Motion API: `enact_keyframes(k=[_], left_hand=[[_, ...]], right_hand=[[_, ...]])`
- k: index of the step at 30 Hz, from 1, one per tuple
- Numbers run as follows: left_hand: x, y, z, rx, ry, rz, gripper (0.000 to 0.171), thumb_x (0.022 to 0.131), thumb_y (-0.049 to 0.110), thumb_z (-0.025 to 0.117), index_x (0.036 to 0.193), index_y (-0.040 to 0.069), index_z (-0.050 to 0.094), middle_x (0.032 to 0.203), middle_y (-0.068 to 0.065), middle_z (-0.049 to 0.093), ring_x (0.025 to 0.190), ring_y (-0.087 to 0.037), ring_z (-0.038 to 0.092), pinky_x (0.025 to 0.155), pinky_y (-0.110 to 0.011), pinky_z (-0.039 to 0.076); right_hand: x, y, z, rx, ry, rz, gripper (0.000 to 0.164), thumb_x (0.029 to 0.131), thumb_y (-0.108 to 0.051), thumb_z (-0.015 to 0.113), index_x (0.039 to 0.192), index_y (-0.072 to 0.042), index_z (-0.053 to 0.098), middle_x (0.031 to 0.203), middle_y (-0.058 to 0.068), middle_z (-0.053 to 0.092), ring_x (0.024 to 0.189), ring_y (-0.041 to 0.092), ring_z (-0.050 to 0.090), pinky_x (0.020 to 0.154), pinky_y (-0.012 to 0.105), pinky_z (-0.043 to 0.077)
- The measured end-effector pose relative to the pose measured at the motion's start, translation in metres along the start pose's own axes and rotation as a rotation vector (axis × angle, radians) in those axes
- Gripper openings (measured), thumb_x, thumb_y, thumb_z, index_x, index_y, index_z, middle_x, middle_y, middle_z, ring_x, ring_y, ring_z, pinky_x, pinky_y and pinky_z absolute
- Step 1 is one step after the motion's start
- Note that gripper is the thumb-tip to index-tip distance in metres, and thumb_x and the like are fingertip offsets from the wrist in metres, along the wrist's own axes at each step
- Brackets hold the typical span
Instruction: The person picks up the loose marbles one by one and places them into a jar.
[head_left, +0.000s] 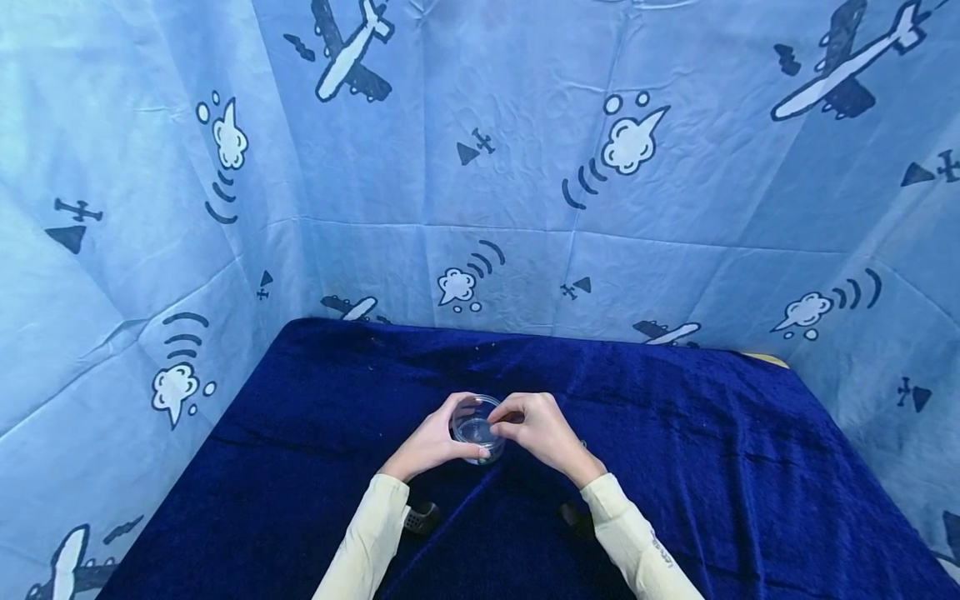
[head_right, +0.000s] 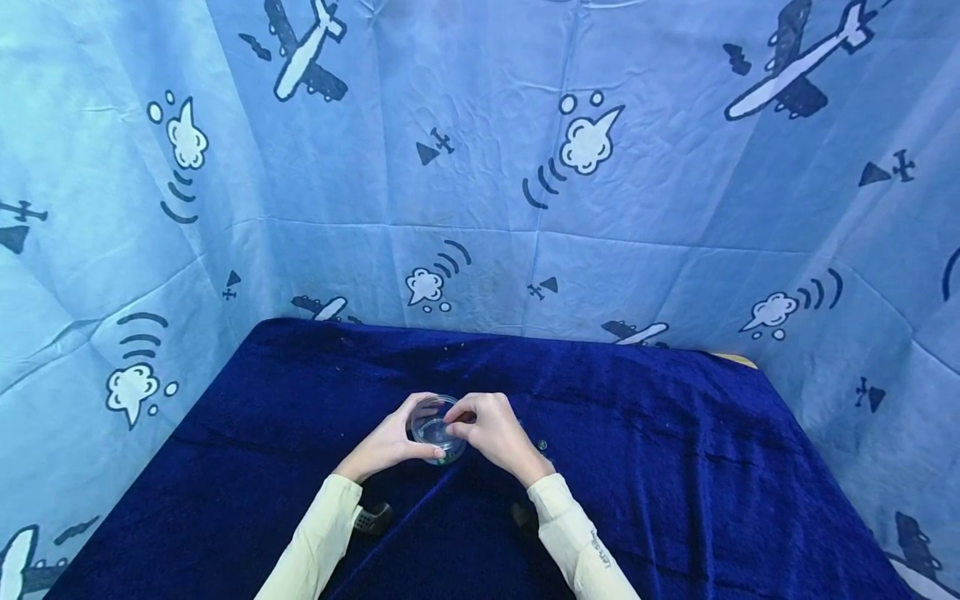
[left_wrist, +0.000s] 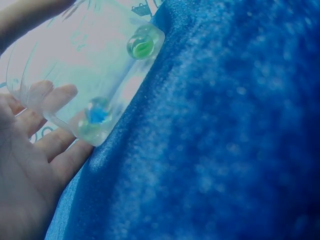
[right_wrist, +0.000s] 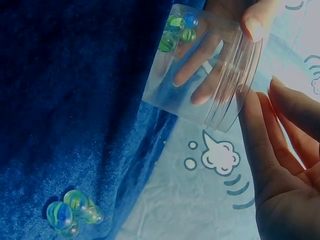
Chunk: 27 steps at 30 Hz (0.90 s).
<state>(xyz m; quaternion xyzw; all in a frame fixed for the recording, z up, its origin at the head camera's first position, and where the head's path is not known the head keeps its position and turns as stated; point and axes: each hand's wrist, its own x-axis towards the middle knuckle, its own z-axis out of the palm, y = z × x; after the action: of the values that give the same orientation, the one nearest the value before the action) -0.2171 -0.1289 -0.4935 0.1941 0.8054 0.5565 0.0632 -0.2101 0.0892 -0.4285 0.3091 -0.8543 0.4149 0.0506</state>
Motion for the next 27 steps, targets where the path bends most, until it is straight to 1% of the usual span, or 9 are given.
enact_keyframes(k=[7, 13, 18, 21, 25, 27], left_hand=[[0.002, -0.003, -0.001, 0.001, -0.002, 0.0, 0.081, 0.081, 0.03, 0.088, 0.148, 0.016, 0.046, 0.148, -0.01, 0.054, 0.127, -0.028, 0.056, 0.107, -0.052, 0.043], [0.001, -0.001, -0.001, 0.009, 0.0, -0.008, 0.081, 0.08, 0.03, 0.089, 0.148, 0.015, 0.047, 0.147, -0.01, 0.054, 0.127, -0.028, 0.056, 0.108, -0.051, 0.042], [0.003, -0.001, -0.001, 0.002, 0.002, 0.009, 0.081, 0.08, 0.029, 0.088, 0.148, 0.013, 0.047, 0.148, -0.011, 0.054, 0.128, -0.028, 0.056, 0.108, -0.052, 0.042], [0.004, -0.001, -0.001, -0.011, 0.0, 0.007, 0.081, 0.08, 0.028, 0.088, 0.148, 0.013, 0.046, 0.149, -0.01, 0.054, 0.13, -0.028, 0.055, 0.109, -0.052, 0.041], [0.004, 0.002, 0.0, -0.022, 0.002, -0.009, 0.082, 0.08, 0.029, 0.088, 0.148, 0.014, 0.046, 0.149, -0.009, 0.053, 0.131, -0.028, 0.054, 0.111, -0.053, 0.04], [0.004, 0.003, 0.0, -0.028, 0.004, -0.018, 0.081, 0.08, 0.03, 0.088, 0.148, 0.014, 0.046, 0.149, -0.01, 0.054, 0.13, -0.028, 0.055, 0.11, -0.054, 0.04]], right_hand=[[-0.001, 0.001, -0.003, -0.011, 0.01, 0.017, 0.004, 0.089, -0.001, 0.079, 0.093, -0.001, 0.08, 0.091, 0.002, 0.075, 0.081, 0.013, 0.069, 0.075, 0.03, 0.059], [-0.002, 0.002, -0.005, -0.014, 0.025, 0.019, 0.004, 0.09, -0.003, 0.079, 0.093, -0.002, 0.08, 0.091, 0.001, 0.075, 0.08, 0.012, 0.069, 0.073, 0.029, 0.059], [-0.002, 0.004, -0.009, -0.013, 0.032, 0.013, 0.004, 0.09, -0.002, 0.078, 0.093, -0.001, 0.08, 0.09, 0.002, 0.075, 0.079, 0.011, 0.07, 0.072, 0.028, 0.059], [-0.002, 0.004, -0.011, -0.018, 0.034, 0.03, 0.004, 0.089, -0.003, 0.079, 0.092, -0.004, 0.081, 0.09, 0.001, 0.075, 0.079, 0.011, 0.069, 0.073, 0.028, 0.059], [-0.003, 0.004, -0.014, -0.023, 0.036, 0.061, 0.006, 0.09, -0.005, 0.08, 0.093, -0.009, 0.081, 0.091, 0.0, 0.075, 0.082, 0.011, 0.069, 0.076, 0.028, 0.058], [-0.003, 0.005, -0.016, -0.018, 0.04, 0.067, 0.006, 0.09, -0.005, 0.079, 0.093, -0.01, 0.081, 0.091, -0.001, 0.075, 0.083, 0.011, 0.069, 0.077, 0.028, 0.058]])
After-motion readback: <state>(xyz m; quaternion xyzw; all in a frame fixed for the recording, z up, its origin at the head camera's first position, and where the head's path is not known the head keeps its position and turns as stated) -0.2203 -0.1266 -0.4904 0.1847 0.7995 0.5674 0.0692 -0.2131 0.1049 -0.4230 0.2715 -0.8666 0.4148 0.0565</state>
